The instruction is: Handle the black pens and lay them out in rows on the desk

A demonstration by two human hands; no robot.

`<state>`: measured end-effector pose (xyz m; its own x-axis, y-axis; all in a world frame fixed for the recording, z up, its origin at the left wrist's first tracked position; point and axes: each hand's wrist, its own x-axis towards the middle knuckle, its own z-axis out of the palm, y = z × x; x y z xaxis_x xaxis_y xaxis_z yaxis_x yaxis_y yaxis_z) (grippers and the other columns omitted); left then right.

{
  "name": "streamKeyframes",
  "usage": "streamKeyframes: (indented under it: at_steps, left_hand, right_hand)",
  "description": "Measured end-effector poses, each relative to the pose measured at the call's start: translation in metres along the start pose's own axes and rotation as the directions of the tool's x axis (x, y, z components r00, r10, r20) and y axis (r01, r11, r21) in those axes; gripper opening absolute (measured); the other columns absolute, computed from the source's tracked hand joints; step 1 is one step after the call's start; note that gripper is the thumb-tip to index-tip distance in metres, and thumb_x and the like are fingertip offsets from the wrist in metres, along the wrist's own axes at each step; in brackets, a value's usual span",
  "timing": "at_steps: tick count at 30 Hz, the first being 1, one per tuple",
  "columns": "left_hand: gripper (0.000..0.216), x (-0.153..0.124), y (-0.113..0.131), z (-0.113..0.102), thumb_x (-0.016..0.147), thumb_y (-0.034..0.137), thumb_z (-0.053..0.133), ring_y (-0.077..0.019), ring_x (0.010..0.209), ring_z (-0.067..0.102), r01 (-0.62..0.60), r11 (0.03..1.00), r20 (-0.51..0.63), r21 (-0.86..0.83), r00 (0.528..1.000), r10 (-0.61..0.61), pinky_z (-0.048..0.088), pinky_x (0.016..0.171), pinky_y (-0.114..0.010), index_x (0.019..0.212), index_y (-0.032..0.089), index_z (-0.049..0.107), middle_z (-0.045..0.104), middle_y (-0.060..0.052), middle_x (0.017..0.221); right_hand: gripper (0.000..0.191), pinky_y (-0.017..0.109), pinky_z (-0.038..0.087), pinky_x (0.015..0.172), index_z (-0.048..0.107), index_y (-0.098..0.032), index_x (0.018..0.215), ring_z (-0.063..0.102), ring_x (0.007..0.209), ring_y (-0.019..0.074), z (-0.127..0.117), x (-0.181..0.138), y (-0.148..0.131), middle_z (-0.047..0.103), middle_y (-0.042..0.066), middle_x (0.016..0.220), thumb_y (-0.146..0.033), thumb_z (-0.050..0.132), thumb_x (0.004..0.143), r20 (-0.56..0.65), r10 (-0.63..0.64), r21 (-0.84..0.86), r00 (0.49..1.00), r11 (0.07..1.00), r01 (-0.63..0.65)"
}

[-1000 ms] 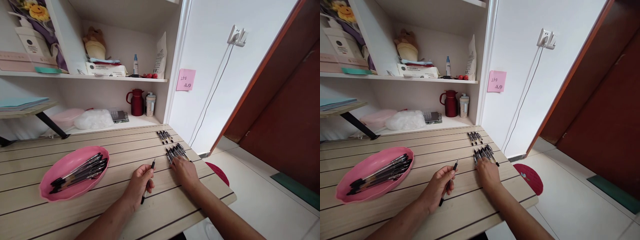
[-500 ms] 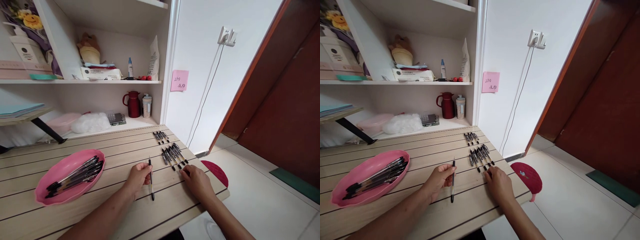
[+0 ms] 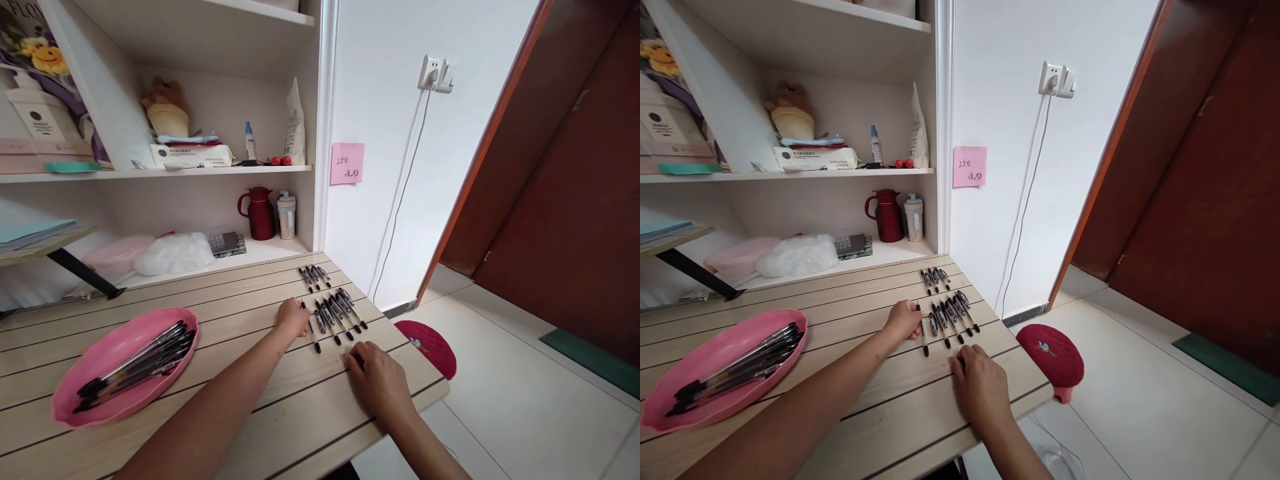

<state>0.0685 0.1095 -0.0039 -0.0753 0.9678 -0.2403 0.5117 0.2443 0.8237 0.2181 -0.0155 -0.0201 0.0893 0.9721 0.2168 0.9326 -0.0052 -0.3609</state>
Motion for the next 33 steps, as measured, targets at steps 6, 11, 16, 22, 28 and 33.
streamKeyframes:
  at_steps: [6, 11, 16, 22, 28, 33]
  left_hand:
    - [0.025, 0.0079, 0.0041, 0.0026, 0.068, 0.02, 0.055, -0.0146, 0.039, 0.057, -0.002, 0.99, -0.005, 0.141, 1.0, 0.002, 0.042, 0.039, -0.021, 0.091, 0.013, 0.056, 0.061, -0.003, 0.047]
    - [0.02, 0.0094, 0.0056, 0.0045, 0.068, 0.02, 0.052, -0.0152, 0.039, 0.057, -0.019, 0.975, -0.003, 0.22, 1.0, 0.02, 0.041, 0.039, -0.021, 0.086, 0.013, 0.059, 0.063, -0.006, 0.049]
    - [0.023, 0.0091, 0.0077, 0.0052, 0.069, 0.023, 0.052, -0.0147, 0.037, 0.056, -0.028, 0.966, -0.007, 0.256, 1.0, 0.031, 0.04, 0.038, -0.021, 0.089, 0.013, 0.058, 0.064, -0.006, 0.05]
    - [0.024, 0.0058, 0.0095, 0.0045, 0.074, 0.028, 0.047, -0.0155, 0.037, 0.057, -0.019, 0.971, 0.0, 0.237, 1.0, 0.02, 0.041, 0.038, -0.022, 0.088, 0.012, 0.058, 0.065, -0.008, 0.05]
    - [0.025, 0.0017, 0.0089, 0.0062, 0.073, 0.024, 0.048, -0.0153, 0.039, 0.058, -0.006, 0.982, 0.011, 0.191, 1.0, 0.004, 0.043, 0.038, -0.021, 0.094, 0.011, 0.055, 0.065, -0.008, 0.05]
    - [0.028, 0.0002, 0.0083, 0.0084, 0.073, 0.023, 0.049, -0.0161, 0.041, 0.06, -0.003, 0.985, 0.016, 0.175, 1.0, 0.0, 0.043, 0.038, -0.02, 0.097, 0.011, 0.054, 0.066, -0.008, 0.051]
  right_hand:
    - [0.024, 0.024, 0.026, 0.053, 0.056, -0.02, 0.071, 0.055, 0.065, 0.0128, 0.0022, 0.0011, 0.0004, 0.059, 0.001, 0.072, -0.032, 0.04, 0.084, -0.015, -0.013, -0.009, 1.0, 1.0, 0.012]
    - [0.024, 0.024, 0.025, 0.052, 0.054, -0.021, 0.068, 0.054, 0.063, 0.0127, 0.0028, -0.0004, 0.0009, 0.058, 0.001, 0.071, -0.031, 0.039, 0.084, -0.041, -0.021, -0.007, 0.999, 1.0, 0.021]
    - [0.024, 0.024, 0.026, 0.052, 0.054, -0.02, 0.069, 0.054, 0.064, 0.0126, 0.0017, -0.0005, -0.0001, 0.058, 0.001, 0.071, -0.031, 0.04, 0.084, -0.039, -0.025, -0.007, 0.999, 1.0, 0.025]
    - [0.024, 0.024, 0.026, 0.052, 0.055, -0.02, 0.07, 0.055, 0.064, 0.0124, 0.0017, -0.0005, -0.0004, 0.058, 0.001, 0.073, -0.032, 0.039, 0.085, -0.029, -0.014, 0.0, 0.999, 1.0, 0.014]
    - [0.023, 0.024, 0.027, 0.053, 0.056, -0.02, 0.072, 0.055, 0.064, 0.0126, 0.0035, 0.0, 0.0009, 0.059, 0.001, 0.074, -0.032, 0.04, 0.084, -0.016, -0.013, -0.011, 1.0, 1.0, 0.013]
    - [0.023, 0.024, 0.027, 0.053, 0.056, -0.02, 0.073, 0.056, 0.065, 0.0128, 0.0028, -0.0005, -0.0001, 0.059, 0.002, 0.074, -0.031, 0.039, 0.084, -0.015, -0.012, -0.013, 1.0, 1.0, 0.012]
